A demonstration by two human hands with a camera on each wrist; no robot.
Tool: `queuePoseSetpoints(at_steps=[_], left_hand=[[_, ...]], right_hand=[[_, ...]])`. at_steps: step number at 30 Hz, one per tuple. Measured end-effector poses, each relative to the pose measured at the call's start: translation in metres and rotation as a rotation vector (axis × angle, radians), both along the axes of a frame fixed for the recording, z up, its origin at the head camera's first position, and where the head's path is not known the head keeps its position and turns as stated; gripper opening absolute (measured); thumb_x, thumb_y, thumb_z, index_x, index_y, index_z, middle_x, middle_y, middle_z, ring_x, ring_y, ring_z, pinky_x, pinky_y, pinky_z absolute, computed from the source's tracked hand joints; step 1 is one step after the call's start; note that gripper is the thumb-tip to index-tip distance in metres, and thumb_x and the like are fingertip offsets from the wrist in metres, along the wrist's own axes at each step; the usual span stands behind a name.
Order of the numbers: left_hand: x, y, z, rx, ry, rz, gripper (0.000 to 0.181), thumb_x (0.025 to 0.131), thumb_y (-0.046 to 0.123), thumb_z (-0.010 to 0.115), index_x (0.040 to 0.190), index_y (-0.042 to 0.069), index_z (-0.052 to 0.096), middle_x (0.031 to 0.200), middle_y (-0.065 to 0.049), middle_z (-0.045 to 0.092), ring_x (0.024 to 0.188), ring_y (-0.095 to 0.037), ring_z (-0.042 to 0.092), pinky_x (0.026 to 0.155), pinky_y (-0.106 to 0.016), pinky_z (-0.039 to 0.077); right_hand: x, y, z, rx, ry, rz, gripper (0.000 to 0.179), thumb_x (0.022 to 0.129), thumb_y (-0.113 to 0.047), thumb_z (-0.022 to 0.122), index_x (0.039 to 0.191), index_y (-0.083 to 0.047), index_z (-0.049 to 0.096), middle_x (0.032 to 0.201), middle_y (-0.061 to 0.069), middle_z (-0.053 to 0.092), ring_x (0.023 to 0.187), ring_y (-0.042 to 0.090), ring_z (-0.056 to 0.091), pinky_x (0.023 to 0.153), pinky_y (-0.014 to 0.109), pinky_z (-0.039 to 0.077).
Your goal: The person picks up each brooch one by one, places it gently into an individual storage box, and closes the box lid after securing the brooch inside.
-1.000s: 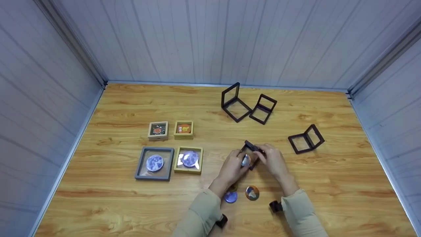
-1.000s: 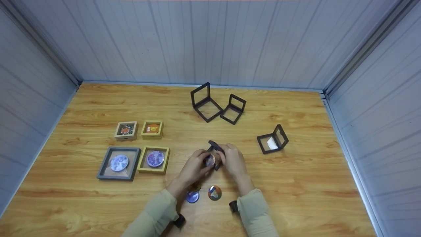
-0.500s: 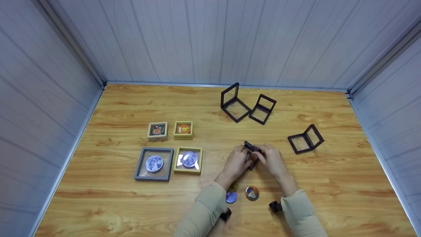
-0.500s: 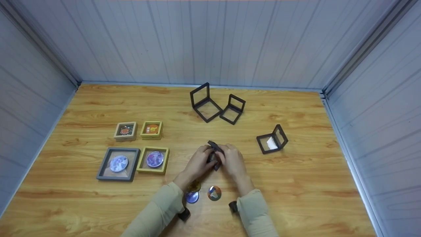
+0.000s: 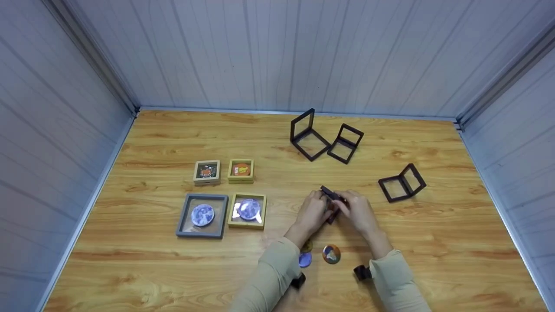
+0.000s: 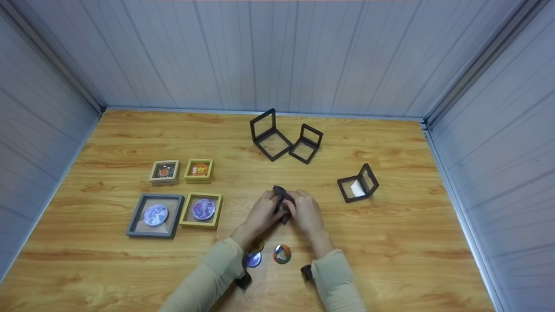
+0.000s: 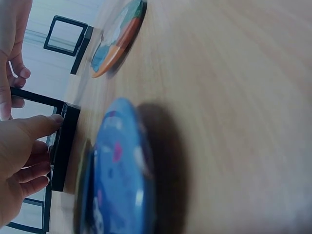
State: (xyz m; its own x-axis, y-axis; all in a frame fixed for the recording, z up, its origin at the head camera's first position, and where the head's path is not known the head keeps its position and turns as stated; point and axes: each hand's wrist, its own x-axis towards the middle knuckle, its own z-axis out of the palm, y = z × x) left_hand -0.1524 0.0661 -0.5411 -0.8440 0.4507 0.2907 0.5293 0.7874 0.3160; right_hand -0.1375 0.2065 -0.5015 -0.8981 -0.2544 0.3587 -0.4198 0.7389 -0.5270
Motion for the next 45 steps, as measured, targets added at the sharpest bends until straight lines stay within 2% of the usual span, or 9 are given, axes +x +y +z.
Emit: queuePoseSetpoints(at_steps=[4, 8, 15, 20, 24, 30, 34, 39, 45], left_hand=[[0.000, 0.001, 0.000, -0.007, -0.015, 0.016, 0.034, 0.079, 0.030, 0.066, 0.100, 0.002, 0.062, 0.100, -0.008, 0.057, 0.092, -0.018, 0.051, 0.081, -0.026, 0.043], [0.002, -0.001, 0.000, 0.031, -0.039, 0.028, 0.038, 0.078, 0.032, 0.066, 0.102, 0.002, 0.062, 0.103, -0.009, 0.056, 0.093, -0.019, 0.051, 0.081, -0.027, 0.043], [0.003, -0.013, 0.001, 0.058, -0.038, 0.046, 0.045, 0.077, 0.035, 0.066, 0.106, 0.001, 0.060, 0.104, -0.009, 0.055, 0.094, -0.020, 0.050, 0.082, -0.027, 0.042], [0.005, -0.025, 0.002, 0.094, -0.101, 0.061, 0.054, 0.074, 0.039, 0.068, 0.109, -0.001, 0.058, 0.102, -0.009, 0.054, 0.093, -0.020, 0.050, 0.081, -0.028, 0.042], [0.007, -0.033, 0.000, 0.080, -0.138, 0.075, 0.058, 0.072, 0.041, 0.069, 0.109, -0.002, 0.057, 0.103, -0.010, 0.054, 0.094, -0.021, 0.049, 0.081, -0.030, 0.042], [0.007, -0.037, -0.002, 0.069, -0.180, 0.089, 0.051, 0.073, 0.036, 0.070, 0.107, 0.000, 0.059, 0.102, -0.009, 0.052, 0.094, -0.021, 0.049, 0.081, -0.030, 0.042], [0.007, -0.037, -0.003, 0.068, -0.178, 0.088, 0.041, 0.074, 0.031, 0.070, 0.101, 0.001, 0.063, 0.097, -0.007, 0.052, 0.090, -0.020, 0.049, 0.078, -0.029, 0.042], [0.006, -0.037, -0.004, 0.114, -0.166, 0.078, 0.031, 0.073, 0.027, 0.071, 0.093, 0.003, 0.066, 0.087, -0.005, 0.051, 0.081, -0.018, 0.049, 0.072, -0.028, 0.042], [0.004, -0.039, -0.004, 0.147, -0.169, 0.067, 0.027, 0.073, 0.024, 0.071, 0.091, 0.005, 0.068, 0.083, -0.002, 0.051, 0.077, -0.016, 0.047, 0.068, -0.026, 0.041]], right_hand=[[0.000, 0.000, 0.001, 0.005, -0.016, -0.005, 0.022, 0.078, -0.009, 0.066, 0.095, 0.004, 0.065, 0.085, 0.014, 0.063, 0.079, 0.027, 0.061, 0.065, 0.034, 0.050], [0.000, -0.001, 0.001, 0.008, -0.022, -0.007, 0.022, 0.079, -0.010, 0.065, 0.096, 0.004, 0.065, 0.085, 0.014, 0.063, 0.077, 0.026, 0.061, 0.065, 0.033, 0.050], [0.000, 0.000, 0.003, -0.008, -0.030, -0.007, 0.022, 0.079, -0.011, 0.065, 0.096, 0.004, 0.065, 0.084, 0.013, 0.063, 0.075, 0.024, 0.061, 0.064, 0.033, 0.050], [0.000, 0.001, 0.002, -0.008, -0.026, -0.004, 0.023, 0.079, -0.011, 0.065, 0.097, 0.004, 0.065, 0.085, 0.014, 0.063, 0.075, 0.025, 0.061, 0.065, 0.034, 0.050], [0.000, 0.002, 0.001, -0.020, -0.027, -0.003, 0.023, 0.078, -0.010, 0.066, 0.096, 0.004, 0.065, 0.084, 0.014, 0.063, 0.074, 0.024, 0.061, 0.064, 0.032, 0.050], [0.002, 0.003, -0.001, -0.046, -0.037, 0.001, 0.023, 0.078, -0.009, 0.066, 0.096, 0.004, 0.065, 0.082, 0.012, 0.063, 0.071, 0.020, 0.060, 0.060, 0.029, 0.050], [0.003, 0.003, -0.003, -0.052, -0.030, 0.014, 0.022, 0.077, -0.009, 0.067, 0.096, 0.003, 0.065, 0.081, 0.011, 0.063, 0.070, 0.019, 0.060, 0.060, 0.029, 0.050], [0.005, 0.004, -0.005, -0.065, -0.021, 0.031, 0.022, 0.076, -0.009, 0.067, 0.095, 0.002, 0.066, 0.080, 0.008, 0.063, 0.070, 0.017, 0.060, 0.061, 0.028, 0.050], [0.008, 0.002, -0.005, -0.086, -0.029, 0.049, 0.021, 0.077, -0.003, 0.066, 0.097, 0.003, 0.065, 0.084, 0.009, 0.063, 0.073, 0.019, 0.061, 0.063, 0.026, 0.050]])
